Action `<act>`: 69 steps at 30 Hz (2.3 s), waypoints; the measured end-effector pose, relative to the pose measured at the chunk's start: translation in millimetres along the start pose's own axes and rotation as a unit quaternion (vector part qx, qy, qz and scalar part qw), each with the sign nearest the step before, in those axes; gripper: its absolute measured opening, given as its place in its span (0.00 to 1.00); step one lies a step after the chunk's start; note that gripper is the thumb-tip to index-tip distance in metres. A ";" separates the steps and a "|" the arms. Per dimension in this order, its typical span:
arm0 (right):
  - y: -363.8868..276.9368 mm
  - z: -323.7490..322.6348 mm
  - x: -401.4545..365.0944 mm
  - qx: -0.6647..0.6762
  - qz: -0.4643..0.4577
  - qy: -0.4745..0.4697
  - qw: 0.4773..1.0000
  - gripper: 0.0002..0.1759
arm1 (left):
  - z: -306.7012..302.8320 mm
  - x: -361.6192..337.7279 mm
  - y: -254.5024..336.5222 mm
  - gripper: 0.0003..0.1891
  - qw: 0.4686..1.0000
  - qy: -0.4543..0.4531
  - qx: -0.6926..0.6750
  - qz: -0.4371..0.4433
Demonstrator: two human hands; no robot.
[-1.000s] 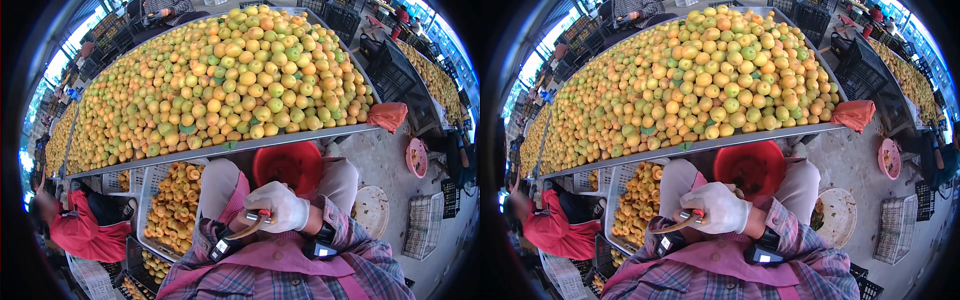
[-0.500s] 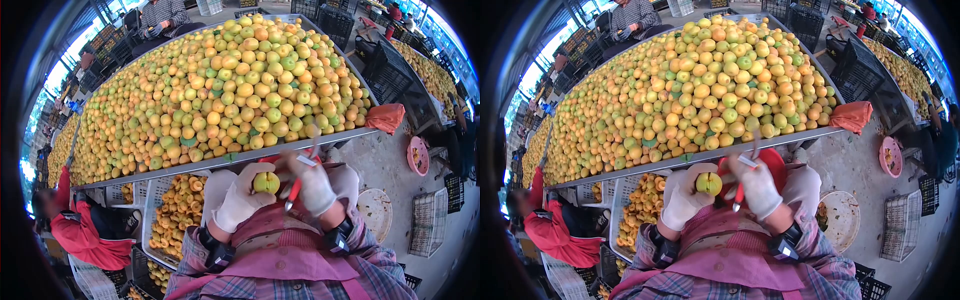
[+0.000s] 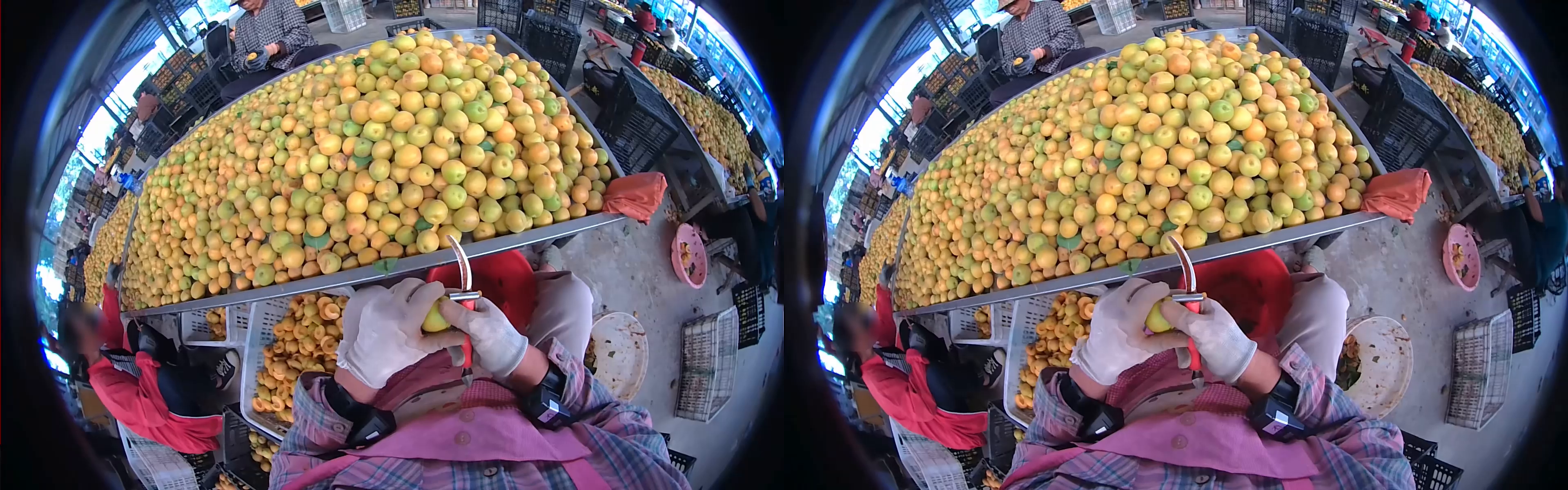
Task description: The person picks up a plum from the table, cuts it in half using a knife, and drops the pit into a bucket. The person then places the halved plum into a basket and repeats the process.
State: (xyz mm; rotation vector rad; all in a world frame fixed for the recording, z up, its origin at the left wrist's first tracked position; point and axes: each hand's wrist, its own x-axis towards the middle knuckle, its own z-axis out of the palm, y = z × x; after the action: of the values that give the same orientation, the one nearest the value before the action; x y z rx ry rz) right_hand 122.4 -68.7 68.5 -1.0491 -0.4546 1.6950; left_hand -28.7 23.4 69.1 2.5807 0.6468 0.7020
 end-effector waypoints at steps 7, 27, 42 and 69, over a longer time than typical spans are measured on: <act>9.7 5.6 9.7 0.020 -0.051 0.025 0.998 0.15 | 8.3 -4.5 -2.4 0.30 0.998 0.053 -0.005 0.027; 35.6 0.8 23.7 -0.038 -0.045 0.066 0.996 0.12 | 59.8 -22.5 -10.9 0.12 0.931 0.188 -0.222 -0.221; 37.4 -17.6 55.2 -0.011 0.034 0.103 0.994 0.22 | 16.3 -81.3 -52.1 0.28 0.774 0.135 -0.519 -0.336; -26.5 58.7 19.3 0.071 -0.391 -0.027 0.917 0.13 | -3.4 -43.5 -1.9 0.19 0.823 0.008 -0.501 -0.266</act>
State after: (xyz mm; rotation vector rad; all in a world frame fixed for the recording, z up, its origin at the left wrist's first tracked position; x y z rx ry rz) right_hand 88.1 -30.0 111.6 -0.5861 -0.6680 1.0160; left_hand -64.6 3.1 54.8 1.3379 0.6953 0.6221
